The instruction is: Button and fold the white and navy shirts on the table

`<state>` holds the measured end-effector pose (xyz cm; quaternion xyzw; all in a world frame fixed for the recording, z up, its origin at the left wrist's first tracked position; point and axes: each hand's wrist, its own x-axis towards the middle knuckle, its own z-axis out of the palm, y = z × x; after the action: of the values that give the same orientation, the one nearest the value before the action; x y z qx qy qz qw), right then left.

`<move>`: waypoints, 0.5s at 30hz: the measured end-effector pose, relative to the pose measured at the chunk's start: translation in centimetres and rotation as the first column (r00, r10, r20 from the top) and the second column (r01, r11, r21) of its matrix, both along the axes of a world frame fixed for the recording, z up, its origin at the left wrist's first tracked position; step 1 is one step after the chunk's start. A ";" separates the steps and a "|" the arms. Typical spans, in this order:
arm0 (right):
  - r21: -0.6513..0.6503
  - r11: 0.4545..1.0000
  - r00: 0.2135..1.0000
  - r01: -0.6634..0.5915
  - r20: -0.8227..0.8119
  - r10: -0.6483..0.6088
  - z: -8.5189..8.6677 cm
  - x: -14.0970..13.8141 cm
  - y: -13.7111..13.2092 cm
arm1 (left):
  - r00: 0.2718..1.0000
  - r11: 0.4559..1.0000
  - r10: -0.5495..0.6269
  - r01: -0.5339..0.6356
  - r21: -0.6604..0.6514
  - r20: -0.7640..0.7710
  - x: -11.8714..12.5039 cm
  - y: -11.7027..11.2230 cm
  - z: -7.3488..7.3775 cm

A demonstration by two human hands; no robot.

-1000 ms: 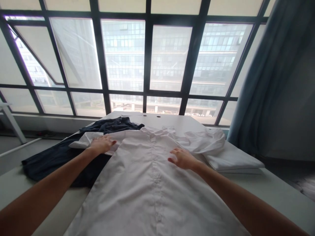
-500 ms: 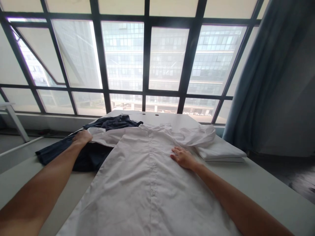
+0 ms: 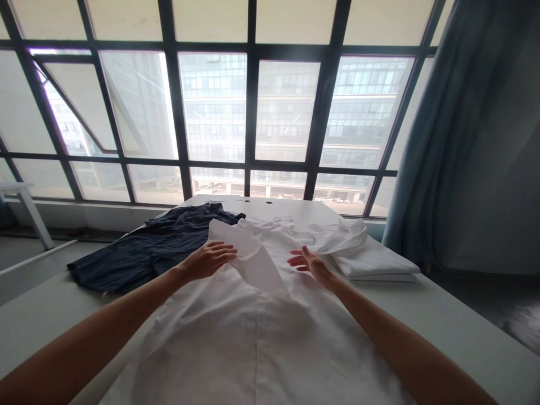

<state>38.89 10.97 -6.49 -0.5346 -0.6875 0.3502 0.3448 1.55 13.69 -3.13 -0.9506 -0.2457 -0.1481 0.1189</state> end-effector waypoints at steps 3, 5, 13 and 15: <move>-0.212 0.959 0.982 -0.185 -0.066 0.175 1.6 -0.4 -1.3 | 0.996 0.996 0.075 -0.077 -0.046 -0.039 -1.0 0.4 -1.0; -0.212 0.934 0.947 -0.287 0.084 0.311 2.4 -0.8 -2.4 | 0.986 0.987 0.155 -0.157 -0.034 -0.057 -2.2 1.4 -1.3; 0.074 0.831 0.726 -0.551 0.534 0.434 4.0 -4.9 -7.4 | 0.906 0.895 0.406 -0.421 -0.145 -0.122 -4.6 4.0 -2.6; 0.126 0.863 0.791 -0.489 0.481 0.378 4.3 -5.6 -7.8 | 0.876 0.867 0.473 -0.482 -0.127 -0.095 -4.8 4.1 -2.7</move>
<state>33.25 3.19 -2.24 -0.3796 -0.8896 0.2028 0.1529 -3.21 17.78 -5.84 -0.8704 -0.4797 -0.0665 0.0889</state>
